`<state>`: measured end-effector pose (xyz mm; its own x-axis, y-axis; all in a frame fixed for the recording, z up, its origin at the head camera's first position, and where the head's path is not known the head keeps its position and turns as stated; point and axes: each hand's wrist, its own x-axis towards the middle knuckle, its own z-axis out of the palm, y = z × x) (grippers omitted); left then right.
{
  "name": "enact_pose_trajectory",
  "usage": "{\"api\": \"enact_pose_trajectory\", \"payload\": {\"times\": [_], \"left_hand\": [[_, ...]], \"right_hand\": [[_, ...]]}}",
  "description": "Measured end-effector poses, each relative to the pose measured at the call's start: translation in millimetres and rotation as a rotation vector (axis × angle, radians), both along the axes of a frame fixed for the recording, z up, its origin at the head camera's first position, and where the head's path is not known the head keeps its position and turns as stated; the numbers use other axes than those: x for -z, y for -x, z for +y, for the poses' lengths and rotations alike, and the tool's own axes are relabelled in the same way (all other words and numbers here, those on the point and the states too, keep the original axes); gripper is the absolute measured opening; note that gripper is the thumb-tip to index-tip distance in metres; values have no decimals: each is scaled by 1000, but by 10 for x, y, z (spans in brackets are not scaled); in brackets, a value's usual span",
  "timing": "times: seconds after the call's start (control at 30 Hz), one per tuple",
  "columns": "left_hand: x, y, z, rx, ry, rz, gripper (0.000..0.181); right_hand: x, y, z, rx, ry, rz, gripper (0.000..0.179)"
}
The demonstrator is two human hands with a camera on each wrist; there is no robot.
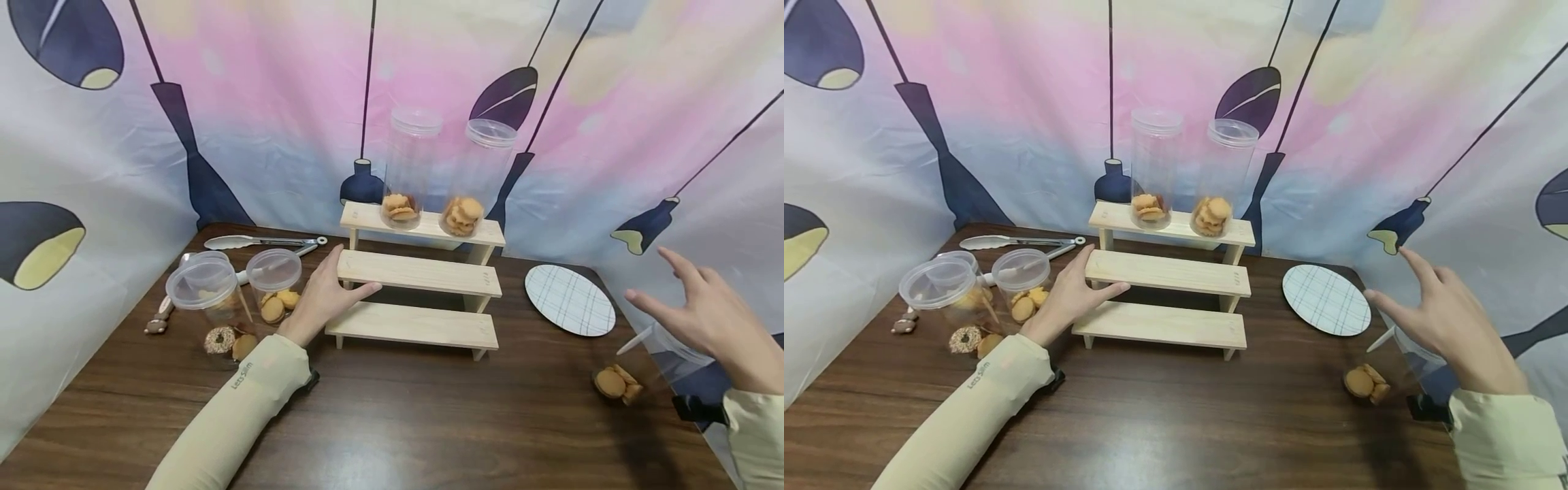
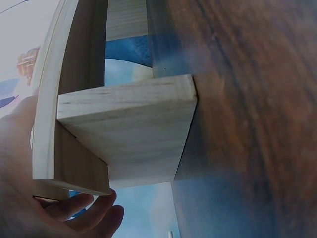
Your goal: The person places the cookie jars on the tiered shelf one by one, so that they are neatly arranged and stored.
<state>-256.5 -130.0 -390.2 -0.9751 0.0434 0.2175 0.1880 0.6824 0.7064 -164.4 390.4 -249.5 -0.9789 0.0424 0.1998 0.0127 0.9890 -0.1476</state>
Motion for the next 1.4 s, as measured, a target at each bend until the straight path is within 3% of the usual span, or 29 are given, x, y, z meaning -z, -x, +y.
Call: {"api": "enact_pose_trajectory", "payload": {"times": [0.27, 0.63, 1.07, 1.4], "left_hand": [[10, 5, -1, -6, 1, 15, 125], [29, -17, 13, -8, -5, -1, 122], [2, -14, 17, -11, 11, 9, 123], [7, -21, 16, -10, 10, 7, 124]], "right_hand": [[211, -129, 247, 98, -11, 27, 101], [374, -222, 387, 144, 3, 10, 101], [462, -241, 443, 86, 71, -41, 102], [516, -266, 424, 48, 45, -4, 99]]}}
